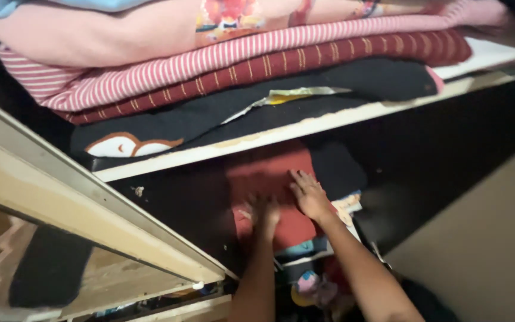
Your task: Gather folded clothes from a bed and place them neatly into a wardrobe.
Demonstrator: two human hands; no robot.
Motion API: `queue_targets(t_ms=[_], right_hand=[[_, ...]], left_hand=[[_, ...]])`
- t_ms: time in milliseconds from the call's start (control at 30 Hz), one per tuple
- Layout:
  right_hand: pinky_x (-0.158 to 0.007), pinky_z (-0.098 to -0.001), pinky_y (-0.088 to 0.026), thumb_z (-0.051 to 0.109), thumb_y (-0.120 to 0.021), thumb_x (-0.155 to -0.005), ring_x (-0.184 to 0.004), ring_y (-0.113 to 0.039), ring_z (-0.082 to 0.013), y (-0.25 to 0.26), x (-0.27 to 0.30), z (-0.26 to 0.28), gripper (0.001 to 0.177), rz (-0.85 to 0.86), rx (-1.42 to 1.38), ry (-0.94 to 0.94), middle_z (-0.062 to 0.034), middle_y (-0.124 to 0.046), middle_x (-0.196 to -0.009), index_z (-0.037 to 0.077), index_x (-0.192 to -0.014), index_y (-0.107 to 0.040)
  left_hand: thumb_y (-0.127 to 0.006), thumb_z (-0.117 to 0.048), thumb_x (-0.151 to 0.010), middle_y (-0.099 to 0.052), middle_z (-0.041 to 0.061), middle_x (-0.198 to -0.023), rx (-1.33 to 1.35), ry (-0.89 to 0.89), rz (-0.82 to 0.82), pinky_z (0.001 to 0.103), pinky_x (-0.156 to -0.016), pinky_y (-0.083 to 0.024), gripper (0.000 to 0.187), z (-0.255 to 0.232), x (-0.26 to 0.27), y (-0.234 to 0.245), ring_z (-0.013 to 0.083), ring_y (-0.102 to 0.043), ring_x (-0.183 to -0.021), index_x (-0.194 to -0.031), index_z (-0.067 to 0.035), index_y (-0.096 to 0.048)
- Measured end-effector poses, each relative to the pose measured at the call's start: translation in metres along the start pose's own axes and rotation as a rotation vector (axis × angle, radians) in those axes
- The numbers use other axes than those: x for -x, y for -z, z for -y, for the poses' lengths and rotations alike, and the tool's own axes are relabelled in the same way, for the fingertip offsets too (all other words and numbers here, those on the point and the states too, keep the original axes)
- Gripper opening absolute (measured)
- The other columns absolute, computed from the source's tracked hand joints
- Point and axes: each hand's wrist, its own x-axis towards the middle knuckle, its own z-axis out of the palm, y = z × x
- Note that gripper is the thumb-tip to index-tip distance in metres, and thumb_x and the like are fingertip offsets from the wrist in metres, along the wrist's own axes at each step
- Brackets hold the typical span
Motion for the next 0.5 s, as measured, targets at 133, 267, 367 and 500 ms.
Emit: queue_targets(t_ms=[133, 267, 367, 500], right_hand=[[-0.118, -0.0399, -0.038, 0.03, -0.055, -0.103, -0.143, -0.05, -0.0339, 0.045, 0.055, 0.005, 0.05, -0.186, -0.188, -0.12, -0.0153, -0.055, -0.152, 0.015, -0.151, -0.052], [-0.106, -0.0348, -0.046, 0.013, -0.062, -0.095, -0.127, -0.06, -0.0261, 0.066, 0.14, -0.024, 0.056, -0.306, -0.538, -0.382, -0.0131, -0.061, -0.144, 0.011, -0.15, -0.051], [-0.105, -0.0337, -0.047, 0.008, -0.063, -0.094, -0.124, -0.06, -0.0216, 0.09, 0.231, -0.009, 0.058, -0.401, -0.621, -0.481, -0.0124, -0.063, -0.141, 0.009, -0.15, -0.051], [-0.107, -0.0343, -0.045, 0.009, -0.063, -0.095, -0.126, -0.06, -0.0211, 0.14, 0.31, 0.029, 0.056, -0.457, -0.585, -0.575, -0.0129, -0.065, -0.139, 0.008, -0.15, -0.051]], left_hand=[[-0.05, -0.052, -0.094, -0.028, 0.022, -0.163, 0.273, 0.024, -0.384, 0.082, -0.107, -0.011, 0.066, -0.013, 0.036, -0.022, 0.054, -0.02, -0.143, -0.149, -0.015, -0.051], [-0.048, -0.04, -0.101, -0.03, 0.023, -0.163, 0.673, -0.255, -0.192, 0.069, -0.115, -0.011, 0.06, -0.038, 0.096, -0.027, 0.047, -0.02, -0.149, -0.151, -0.008, -0.048], [-0.048, -0.038, -0.104, -0.04, 0.023, -0.16, 0.946, -0.429, 0.018, 0.047, -0.122, -0.024, 0.057, -0.061, 0.155, -0.017, 0.0416, -0.031, -0.149, -0.149, -0.003, -0.049], [-0.05, -0.034, -0.103, -0.053, 0.02, -0.152, 1.213, -0.502, 0.379, 0.034, -0.114, -0.039, 0.055, -0.099, 0.227, 0.048, 0.0301, -0.052, -0.141, -0.146, 0.0, -0.051]])
